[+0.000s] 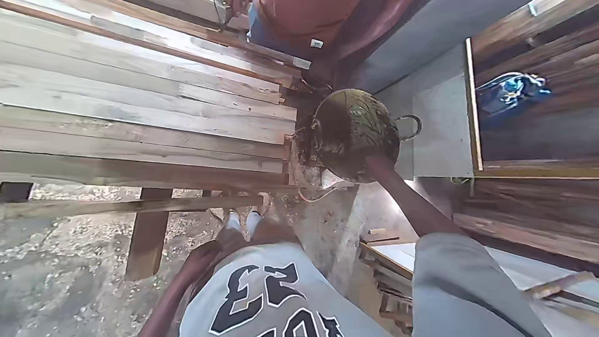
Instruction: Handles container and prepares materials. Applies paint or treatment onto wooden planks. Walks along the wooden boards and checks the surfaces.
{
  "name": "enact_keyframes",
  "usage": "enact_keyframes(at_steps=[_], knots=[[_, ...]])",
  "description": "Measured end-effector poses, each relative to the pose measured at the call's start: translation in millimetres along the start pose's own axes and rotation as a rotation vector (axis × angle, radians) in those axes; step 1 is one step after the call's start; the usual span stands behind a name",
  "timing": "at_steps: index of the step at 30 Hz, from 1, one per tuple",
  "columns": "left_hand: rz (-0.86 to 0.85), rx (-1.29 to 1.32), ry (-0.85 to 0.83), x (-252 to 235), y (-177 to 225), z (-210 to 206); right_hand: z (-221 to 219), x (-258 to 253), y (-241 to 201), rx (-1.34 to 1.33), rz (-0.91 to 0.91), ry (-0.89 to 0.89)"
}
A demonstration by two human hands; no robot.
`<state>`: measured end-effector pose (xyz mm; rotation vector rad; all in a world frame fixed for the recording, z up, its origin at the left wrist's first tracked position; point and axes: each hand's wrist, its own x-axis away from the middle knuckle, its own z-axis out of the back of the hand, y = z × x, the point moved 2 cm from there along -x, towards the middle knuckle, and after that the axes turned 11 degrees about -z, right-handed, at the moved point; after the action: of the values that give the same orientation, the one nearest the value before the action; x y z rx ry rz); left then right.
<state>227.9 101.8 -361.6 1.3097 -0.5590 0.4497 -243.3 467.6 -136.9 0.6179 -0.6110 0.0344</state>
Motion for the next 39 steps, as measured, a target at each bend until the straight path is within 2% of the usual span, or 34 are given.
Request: enact_keyframes(at_steps=[5, 9, 11, 15, 17, 20, 23, 26, 31, 36, 39], knots=[[0.065, 0.027, 0.058, 31, -27, -12, 5, -10, -14, 0.133, 0.096, -0.082], [0.074, 0.080, 0.078, 32, -31, -22, 38, -5, 12, 0.234, 0.088, -0.061], [0.039, 0.058, 0.075, 22, -28, -21, 43, -3, 29, 0.140, 0.034, -0.037], [0.001, 0.056, 0.070, 3, -23, -20, 8, 11, 42, -0.169, -0.101, 0.032], [-0.003, 0.069, 0.080, -4, -28, -21, -21, 24, 40, -0.199, -0.147, 0.040], [0.016, 0.065, 0.085, -5, -32, -20, -37, 53, 39, -0.081, -0.125, 0.027], [0.073, 0.019, 0.087, 11, -36, -18, -11, 69, 40, 0.059, -0.104, 0.013], [0.147, -0.022, 0.079, 26, -35, -15, 6, 45, 36, 0.044, -0.077, 0.075], [0.161, -0.003, 0.116, 61, -53, -13, -8, -7, -4, -0.130, 0.067, 0.179], [0.178, 0.076, 0.228, 100, -84, -10, 11, 6, -15, -0.055, 0.137, 0.010], [0.174, 0.116, 0.284, 112, -100, -1, 38, 21, 0, 0.164, 0.143, -0.080]])
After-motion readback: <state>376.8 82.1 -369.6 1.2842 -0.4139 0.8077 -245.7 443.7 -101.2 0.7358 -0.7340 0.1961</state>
